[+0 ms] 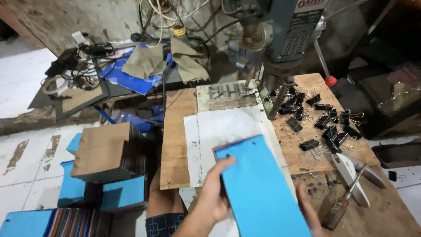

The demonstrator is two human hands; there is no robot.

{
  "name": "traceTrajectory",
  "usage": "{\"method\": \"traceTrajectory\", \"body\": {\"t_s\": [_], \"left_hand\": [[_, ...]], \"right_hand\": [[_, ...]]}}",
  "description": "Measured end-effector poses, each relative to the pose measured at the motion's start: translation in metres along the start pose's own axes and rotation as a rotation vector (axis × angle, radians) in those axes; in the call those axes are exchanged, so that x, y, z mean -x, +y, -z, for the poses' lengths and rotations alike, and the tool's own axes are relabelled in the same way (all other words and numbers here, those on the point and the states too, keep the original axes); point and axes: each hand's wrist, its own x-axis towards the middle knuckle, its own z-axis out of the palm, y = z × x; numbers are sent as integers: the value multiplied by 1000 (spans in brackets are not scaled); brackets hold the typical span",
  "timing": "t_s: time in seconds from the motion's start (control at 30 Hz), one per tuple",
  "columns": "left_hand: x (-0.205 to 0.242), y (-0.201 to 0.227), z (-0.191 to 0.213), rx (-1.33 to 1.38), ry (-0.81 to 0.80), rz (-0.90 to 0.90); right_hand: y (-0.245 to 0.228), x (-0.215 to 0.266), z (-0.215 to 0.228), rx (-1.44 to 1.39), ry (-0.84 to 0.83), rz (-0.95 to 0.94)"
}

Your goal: The person uses a drill press to create holes in a stack of colorful, patterned material. They then use a stapler to secure a piece of brown material to a white sheet on the workbench.

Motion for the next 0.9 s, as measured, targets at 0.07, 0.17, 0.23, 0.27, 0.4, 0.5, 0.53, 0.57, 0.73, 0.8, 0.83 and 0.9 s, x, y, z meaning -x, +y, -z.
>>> {"method": "traceTrajectory", "body": {"t_s": [0.07, 0.17, 0.23, 0.27, 0.4, 0.5, 0.53, 0.57, 0.73, 0.8, 0.83, 0.9], "left_hand": [[-4, 13, -3, -55, 101, -26], [-28, 6, 10, -40, 72, -1], [-36, 3, 15, -59, 72, -35], [-40, 1, 19, -78, 76, -69], [-43, 15, 19, -230, 28, -221], [-74, 8, 49, -657, 147, -939], [-68, 2, 51, -910, 77, -1088], [-63, -4, 54, -1167, 0, -1228], [-74, -24, 41, -1680, -203, -1271], [-87, -28, 40, -1761, -194, -1208], [-91, -31, 41, -1810, -168, -1247], [-95, -33, 40, -1861, -149, -1289]], "right_hand": [[-5, 15, -4, -78, 185, -288], [55, -40, 45, -269, -164, -450], [32, -18, 20, -253, -140, -578], [22, -6, 7, -237, -119, -712], [-10, 11, -36, -123, -12, -585], [12, -16, -27, 19, -70, -528], [12, -16, -26, 28, -72, -520], [13, -17, -26, 37, -74, -512], [8, -10, -29, 47, -95, -495], [0, 2, -26, 43, -86, -544], [-6, 10, -22, 250, -12, -526], [-4, 5, 5, 445, 65, -500]]}}
